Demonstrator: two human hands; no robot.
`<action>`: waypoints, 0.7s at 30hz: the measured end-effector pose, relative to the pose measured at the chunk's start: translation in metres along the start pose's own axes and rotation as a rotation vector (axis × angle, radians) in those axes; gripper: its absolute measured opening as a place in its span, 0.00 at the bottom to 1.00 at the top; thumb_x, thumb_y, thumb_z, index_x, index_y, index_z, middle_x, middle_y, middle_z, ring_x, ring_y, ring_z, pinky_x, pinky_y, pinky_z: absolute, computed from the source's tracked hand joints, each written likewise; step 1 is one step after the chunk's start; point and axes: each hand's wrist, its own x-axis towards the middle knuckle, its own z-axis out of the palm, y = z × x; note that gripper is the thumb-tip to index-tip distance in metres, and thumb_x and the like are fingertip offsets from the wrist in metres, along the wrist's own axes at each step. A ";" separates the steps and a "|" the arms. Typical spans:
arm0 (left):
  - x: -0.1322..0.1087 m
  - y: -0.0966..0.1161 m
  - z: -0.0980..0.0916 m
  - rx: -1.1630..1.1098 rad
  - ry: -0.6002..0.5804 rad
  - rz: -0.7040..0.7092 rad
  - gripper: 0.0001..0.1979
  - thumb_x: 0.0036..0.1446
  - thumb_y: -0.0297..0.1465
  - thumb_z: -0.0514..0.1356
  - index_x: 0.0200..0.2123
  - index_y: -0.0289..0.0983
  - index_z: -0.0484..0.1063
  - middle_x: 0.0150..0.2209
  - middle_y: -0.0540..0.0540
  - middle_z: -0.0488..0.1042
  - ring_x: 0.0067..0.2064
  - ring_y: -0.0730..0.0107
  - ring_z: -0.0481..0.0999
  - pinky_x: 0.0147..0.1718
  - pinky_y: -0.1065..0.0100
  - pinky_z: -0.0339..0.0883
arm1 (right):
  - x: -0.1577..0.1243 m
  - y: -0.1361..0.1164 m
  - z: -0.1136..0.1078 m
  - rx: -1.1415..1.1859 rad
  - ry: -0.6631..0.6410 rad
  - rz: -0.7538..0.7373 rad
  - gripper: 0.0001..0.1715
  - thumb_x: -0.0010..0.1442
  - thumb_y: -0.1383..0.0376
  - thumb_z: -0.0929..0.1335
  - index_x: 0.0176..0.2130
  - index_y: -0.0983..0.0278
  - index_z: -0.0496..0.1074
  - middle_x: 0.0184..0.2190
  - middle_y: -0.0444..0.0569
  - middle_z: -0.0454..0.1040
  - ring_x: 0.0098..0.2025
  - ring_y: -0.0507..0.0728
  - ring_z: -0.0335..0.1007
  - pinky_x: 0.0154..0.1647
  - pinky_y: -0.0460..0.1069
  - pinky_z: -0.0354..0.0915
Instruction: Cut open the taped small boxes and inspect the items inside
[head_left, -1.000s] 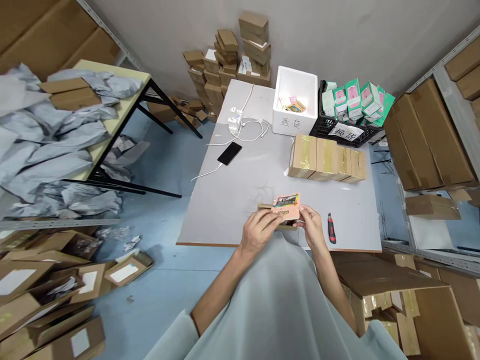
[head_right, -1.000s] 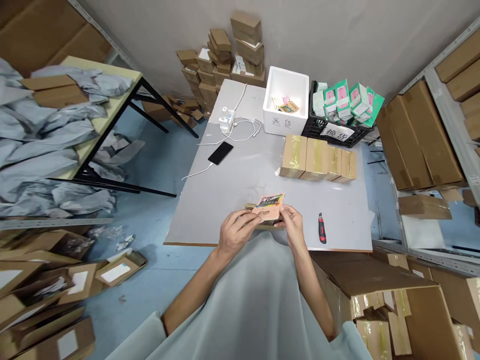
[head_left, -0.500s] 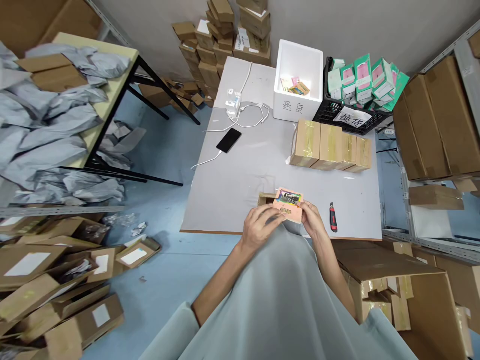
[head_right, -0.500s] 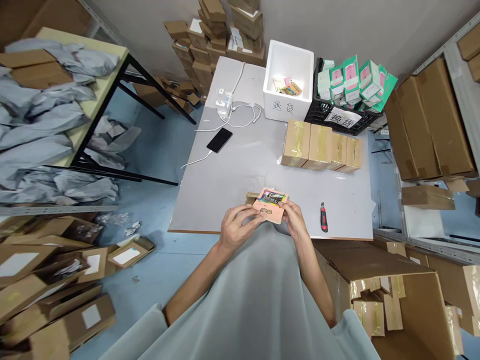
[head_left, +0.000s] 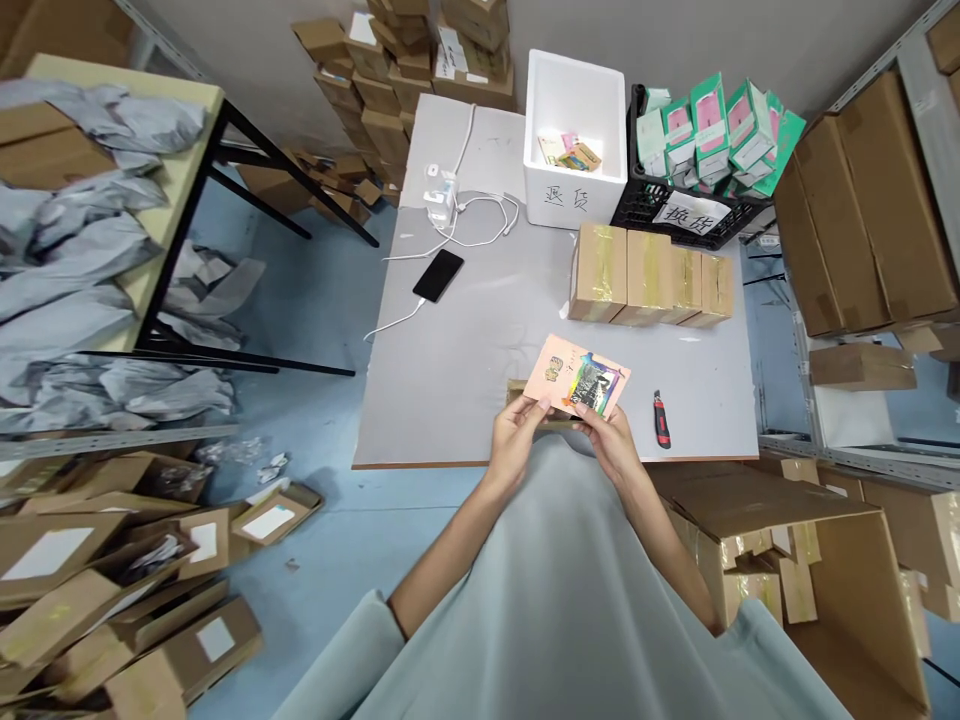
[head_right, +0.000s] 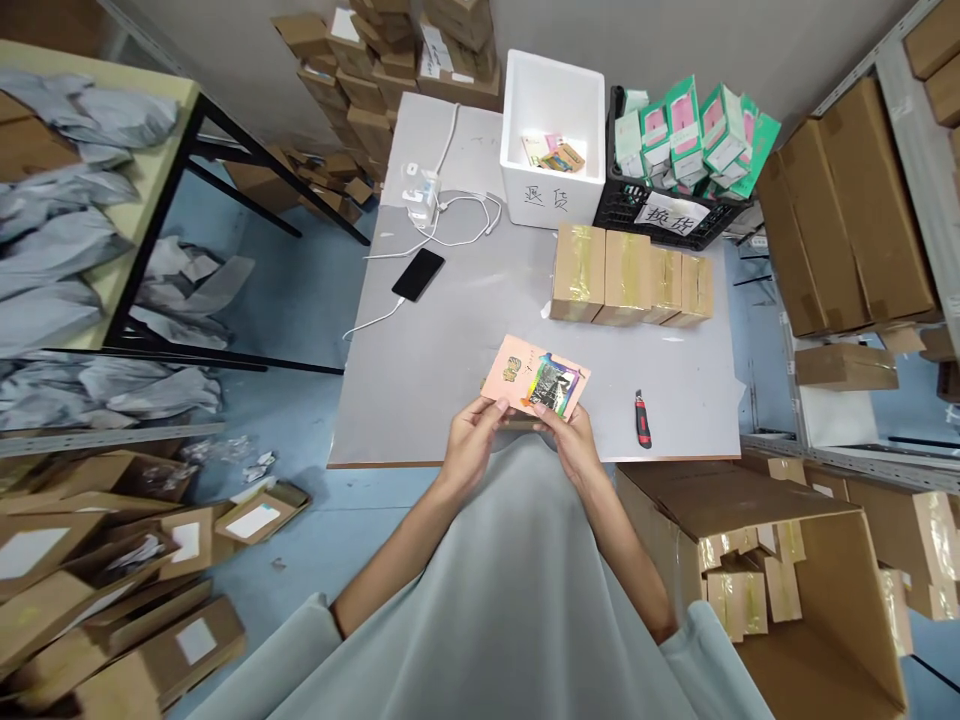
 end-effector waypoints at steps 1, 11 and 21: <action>0.003 0.006 -0.002 0.006 0.011 0.024 0.28 0.52 0.57 0.78 0.39 0.38 0.84 0.40 0.43 0.85 0.40 0.64 0.80 0.42 0.65 0.75 | -0.001 0.000 -0.002 0.006 -0.007 -0.003 0.32 0.54 0.43 0.84 0.49 0.59 0.84 0.52 0.54 0.90 0.51 0.65 0.87 0.44 0.54 0.84; 0.023 0.037 -0.022 0.086 0.008 0.062 0.26 0.51 0.55 0.78 0.35 0.39 0.81 0.26 0.51 0.76 0.27 0.71 0.70 0.28 0.68 0.68 | 0.004 -0.020 -0.028 -0.208 -0.060 -0.082 0.28 0.54 0.40 0.84 0.43 0.57 0.88 0.44 0.50 0.89 0.45 0.62 0.84 0.50 0.56 0.80; 0.024 0.035 -0.021 0.147 0.049 0.081 0.27 0.51 0.55 0.79 0.36 0.39 0.81 0.28 0.49 0.81 0.27 0.69 0.76 0.30 0.67 0.75 | 0.002 -0.009 -0.019 -0.491 0.108 -0.312 0.24 0.66 0.45 0.78 0.52 0.57 0.85 0.51 0.55 0.87 0.55 0.65 0.82 0.56 0.59 0.80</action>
